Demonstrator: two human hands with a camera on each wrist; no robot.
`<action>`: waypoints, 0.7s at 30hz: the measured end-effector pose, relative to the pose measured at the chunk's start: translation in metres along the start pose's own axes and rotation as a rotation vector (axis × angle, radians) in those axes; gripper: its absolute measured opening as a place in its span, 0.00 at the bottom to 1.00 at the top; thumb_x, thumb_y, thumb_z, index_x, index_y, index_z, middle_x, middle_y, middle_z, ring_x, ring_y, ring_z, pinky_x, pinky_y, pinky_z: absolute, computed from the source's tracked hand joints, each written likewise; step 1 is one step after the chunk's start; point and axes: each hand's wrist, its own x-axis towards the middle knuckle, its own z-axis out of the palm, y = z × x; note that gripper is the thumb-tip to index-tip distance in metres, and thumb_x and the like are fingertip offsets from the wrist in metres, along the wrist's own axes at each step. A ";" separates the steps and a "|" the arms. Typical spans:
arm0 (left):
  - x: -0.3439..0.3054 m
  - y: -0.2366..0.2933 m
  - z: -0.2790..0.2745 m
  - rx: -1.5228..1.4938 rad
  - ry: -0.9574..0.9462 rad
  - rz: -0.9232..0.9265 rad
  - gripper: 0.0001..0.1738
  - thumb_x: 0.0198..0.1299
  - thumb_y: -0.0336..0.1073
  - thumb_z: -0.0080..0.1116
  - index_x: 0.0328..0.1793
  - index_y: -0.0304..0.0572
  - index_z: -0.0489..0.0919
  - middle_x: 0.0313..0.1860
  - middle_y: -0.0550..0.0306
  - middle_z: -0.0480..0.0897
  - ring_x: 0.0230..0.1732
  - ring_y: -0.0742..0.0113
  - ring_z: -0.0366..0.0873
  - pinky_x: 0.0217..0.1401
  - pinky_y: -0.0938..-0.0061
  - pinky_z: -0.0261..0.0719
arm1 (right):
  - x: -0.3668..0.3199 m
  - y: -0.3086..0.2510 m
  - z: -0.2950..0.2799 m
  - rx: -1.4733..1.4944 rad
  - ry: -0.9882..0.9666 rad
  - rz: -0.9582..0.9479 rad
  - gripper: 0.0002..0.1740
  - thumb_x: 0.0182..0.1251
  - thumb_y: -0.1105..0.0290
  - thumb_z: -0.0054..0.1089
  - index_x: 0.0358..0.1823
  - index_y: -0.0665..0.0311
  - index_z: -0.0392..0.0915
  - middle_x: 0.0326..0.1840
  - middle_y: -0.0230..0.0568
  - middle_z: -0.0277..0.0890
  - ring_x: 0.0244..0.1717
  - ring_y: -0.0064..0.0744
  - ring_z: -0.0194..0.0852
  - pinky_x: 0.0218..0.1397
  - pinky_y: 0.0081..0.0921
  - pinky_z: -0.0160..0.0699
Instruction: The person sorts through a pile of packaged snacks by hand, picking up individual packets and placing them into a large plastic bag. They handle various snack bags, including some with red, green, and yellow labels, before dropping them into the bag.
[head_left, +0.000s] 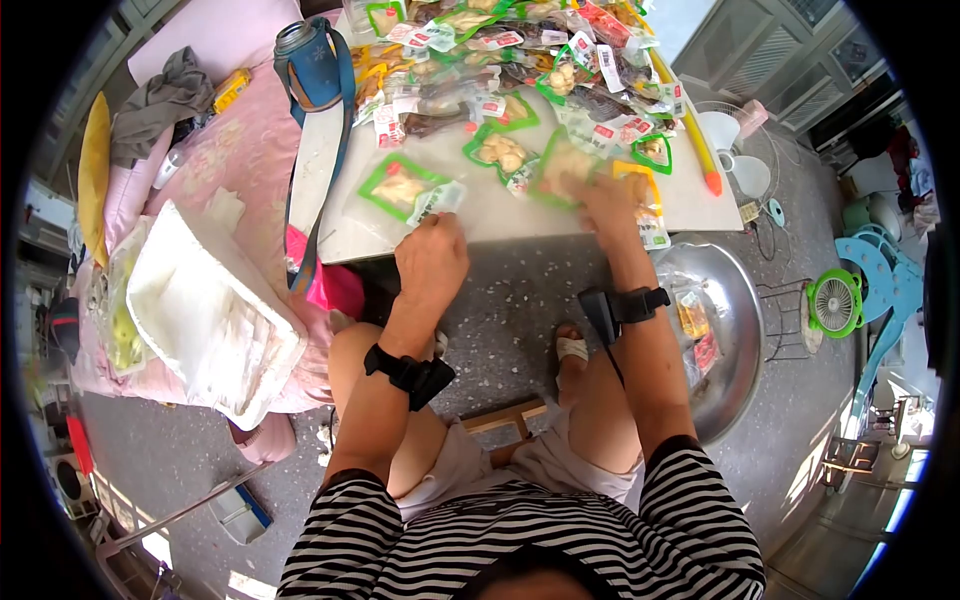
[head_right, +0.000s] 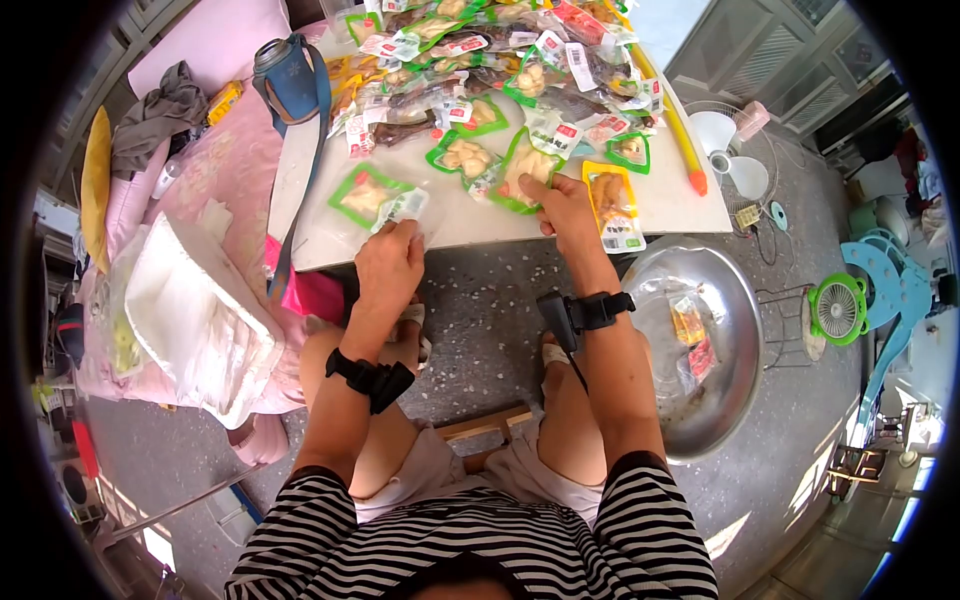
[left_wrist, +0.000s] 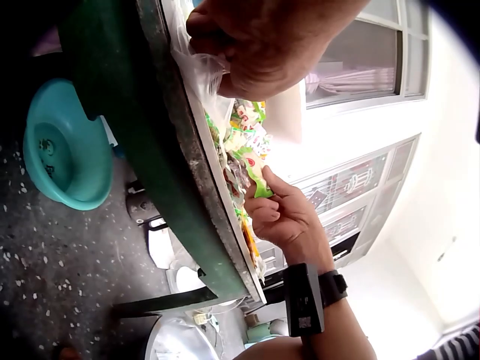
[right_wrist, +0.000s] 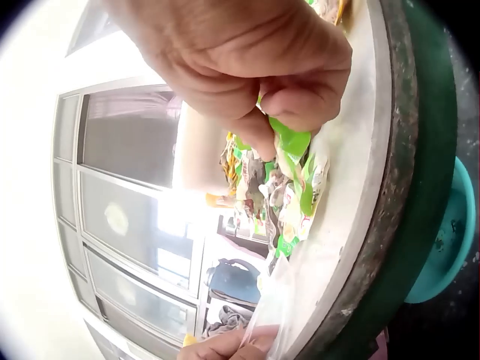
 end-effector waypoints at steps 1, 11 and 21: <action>0.001 0.000 0.000 -0.015 0.007 -0.003 0.05 0.57 0.30 0.54 0.31 0.35 0.77 0.29 0.42 0.79 0.30 0.41 0.79 0.32 0.53 0.77 | -0.004 0.000 -0.001 0.058 -0.032 0.002 0.13 0.58 0.62 0.72 0.31 0.65 0.81 0.20 0.25 0.71 0.12 0.11 0.50 0.13 0.16 0.44; 0.006 -0.003 0.002 -0.317 0.142 -0.045 0.07 0.58 0.30 0.56 0.40 0.37 0.81 0.28 0.42 0.78 0.30 0.40 0.78 0.31 0.54 0.73 | -0.061 0.008 0.044 -0.003 -0.270 -0.004 0.12 0.58 0.68 0.68 0.34 0.72 0.81 0.23 0.35 0.77 0.16 0.19 0.70 0.17 0.18 0.69; 0.003 0.005 -0.005 -0.106 0.185 0.010 0.12 0.57 0.28 0.56 0.48 0.40 0.82 0.31 0.47 0.79 0.28 0.45 0.79 0.29 0.57 0.76 | -0.054 0.010 0.071 0.055 -0.251 0.269 0.21 0.67 0.55 0.61 0.44 0.69 0.79 0.35 0.40 0.81 0.21 0.23 0.75 0.17 0.15 0.72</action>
